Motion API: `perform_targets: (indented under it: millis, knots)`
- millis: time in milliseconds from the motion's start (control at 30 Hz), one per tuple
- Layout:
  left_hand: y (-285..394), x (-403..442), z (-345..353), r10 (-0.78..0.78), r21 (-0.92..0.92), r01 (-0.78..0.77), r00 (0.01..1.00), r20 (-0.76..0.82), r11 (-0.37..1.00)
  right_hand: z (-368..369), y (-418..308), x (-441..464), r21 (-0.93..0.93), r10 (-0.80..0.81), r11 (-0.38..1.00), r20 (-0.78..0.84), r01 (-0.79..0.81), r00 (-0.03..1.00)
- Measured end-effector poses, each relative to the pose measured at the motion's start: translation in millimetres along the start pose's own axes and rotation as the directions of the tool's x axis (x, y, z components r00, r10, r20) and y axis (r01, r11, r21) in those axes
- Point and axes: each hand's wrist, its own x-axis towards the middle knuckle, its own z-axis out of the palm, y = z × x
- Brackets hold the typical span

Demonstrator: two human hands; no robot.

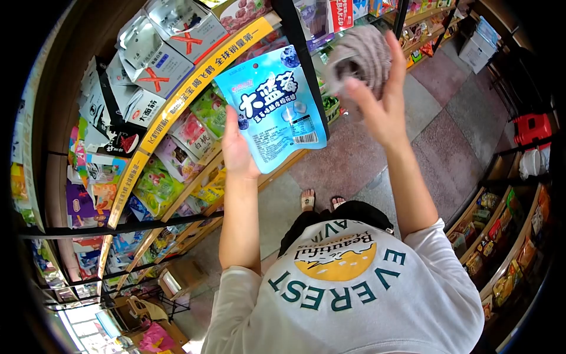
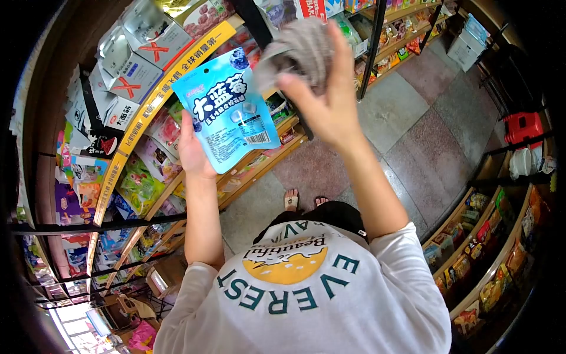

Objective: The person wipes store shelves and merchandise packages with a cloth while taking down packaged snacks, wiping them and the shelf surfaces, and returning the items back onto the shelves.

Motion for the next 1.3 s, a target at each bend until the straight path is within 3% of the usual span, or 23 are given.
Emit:
perform_targets:
  millis: [67,100,133,167,233,300,367,400,433,467,533,600,667,733,800,867,933,1000,1067,1133,1200,1267,1300]
  knots:
    - [-3.2,2.6,3.9,-0.140,-0.092,0.162,0.969,0.204,0.983,19.9,-17.1,-2.8,-0.310,-0.069,0.947,0.043,0.079,0.997]
    - [-6.8,1.2,5.7,-0.156,-0.198,0.207,0.957,0.246,0.958,27.1,-25.3,-8.3,-0.420,-0.105,0.885,0.244,0.203,0.964]
    - [-19.4,2.3,14.4,-0.021,0.003,0.021,0.996,0.082,1.000,37.4,-31.6,-17.7,-0.514,0.095,0.846,0.399,0.137,0.912]
    - [-32.0,2.5,23.9,0.115,0.254,-0.090,0.990,-0.086,0.963,54.9,-21.9,-29.7,-0.450,0.183,0.891,0.469,0.056,0.864]
    - [-42.4,-3.5,33.7,0.111,0.258,-0.072,0.984,-0.141,0.964,64.5,13.5,-28.8,-0.194,0.223,0.967,0.349,-0.163,0.910]
    - [-40.7,-1.4,0.0,0.050,0.435,-0.016,0.997,-0.067,0.900,70.9,40.5,-26.4,0.301,0.262,0.882,0.330,-0.364,0.907]
    - [-26.9,-0.8,10.3,0.090,0.627,-0.046,0.995,-0.039,0.778,58.8,48.4,-17.5,0.316,0.291,0.847,0.398,-0.427,0.870]
    - [-16.7,1.7,9.8,0.200,0.808,-0.064,0.978,-0.068,0.586,57.3,45.7,-12.7,0.333,0.251,0.856,0.402,-0.396,0.881]
    - [-7.1,4.3,9.5,0.317,0.932,-0.052,0.946,-0.069,0.358,53.7,37.3,-5.5,0.488,0.345,0.690,0.428,-0.534,0.836]
    - [1.7,6.8,5.6,0.336,0.938,-0.084,0.941,-0.036,0.337,54.2,32.9,0.2,0.608,0.421,0.475,0.478,-0.636,0.771]
    - [11.8,10.2,-0.2,0.095,0.822,0.134,0.970,-0.222,0.554,56.8,34.8,3.8,0.600,0.406,0.463,0.510,-0.652,0.758]
    - [22.4,12.2,20.7,0.327,0.989,-0.048,0.945,-0.001,0.139,64.2,31.0,13.1,0.509,0.233,0.765,0.352,-0.394,0.906]
    - [45.2,23.6,22.1,0.474,0.947,-0.300,0.821,0.318,-0.116,74.5,18.0,27.7,0.555,0.175,0.774,0.276,-0.305,0.945]
    - [86.3,18.6,60.6,0.548,0.993,-0.117,0.829,0.109,-0.020,63.8,28.1,35.4,0.563,0.366,0.665,0.326,-0.490,0.872]
    - [146.7,10.2,130.2,0.746,0.982,-0.136,0.639,0.186,-0.128,51.9,18.1,44.0,0.576,0.394,0.684,0.223,-0.447,0.891]
    - [211.2,7.6,200.4,0.845,0.890,-0.251,0.299,0.444,-0.380,43.2,23.4,43.6,0.581,0.415,0.681,0.194,-0.445,0.889]
    - [278.5,11.7,261.5,0.714,0.687,-0.195,-0.146,0.685,-0.700,37.8,44.3,37.1,0.514,0.462,0.722,0.139,-0.463,0.876]
    - [340.2,27.5,312.4,0.414,0.352,-0.271,-0.221,0.883,-0.896,37.3,51.2,35.9,0.506,0.494,0.715,0.123,-0.482,0.861]
    - [376.3,53.9,349.5,0.393,0.320,-0.353,-0.156,0.906,-0.879,38.4,56.3,34.5,0.502,0.521,0.709,0.101,-0.495,0.848]
    - [402.4,86.3,369.9,0.365,0.365,-0.391,0.078,0.928,-0.845,38.9,61.3,35.9,0.492,0.508,0.737,0.048,-0.463,0.860]
    - [415.0,111.2,378.8,0.453,0.526,-0.136,0.359,0.816,-0.840,36.3,64.2,38.3,0.463,0.487,0.768,0.027,-0.443,0.873]
    - [423.8,130.7,378.8,0.432,0.526,-0.148,0.412,0.803,-0.837,31.0,72.8,38.3,0.478,0.506,0.756,0.007,-0.448,0.862]
    - [426.3,137.5,380.6,0.584,0.718,-0.170,0.470,0.661,-0.675,27.2,78.6,37.2,0.445,0.513,0.772,-0.015,-0.454,0.858]
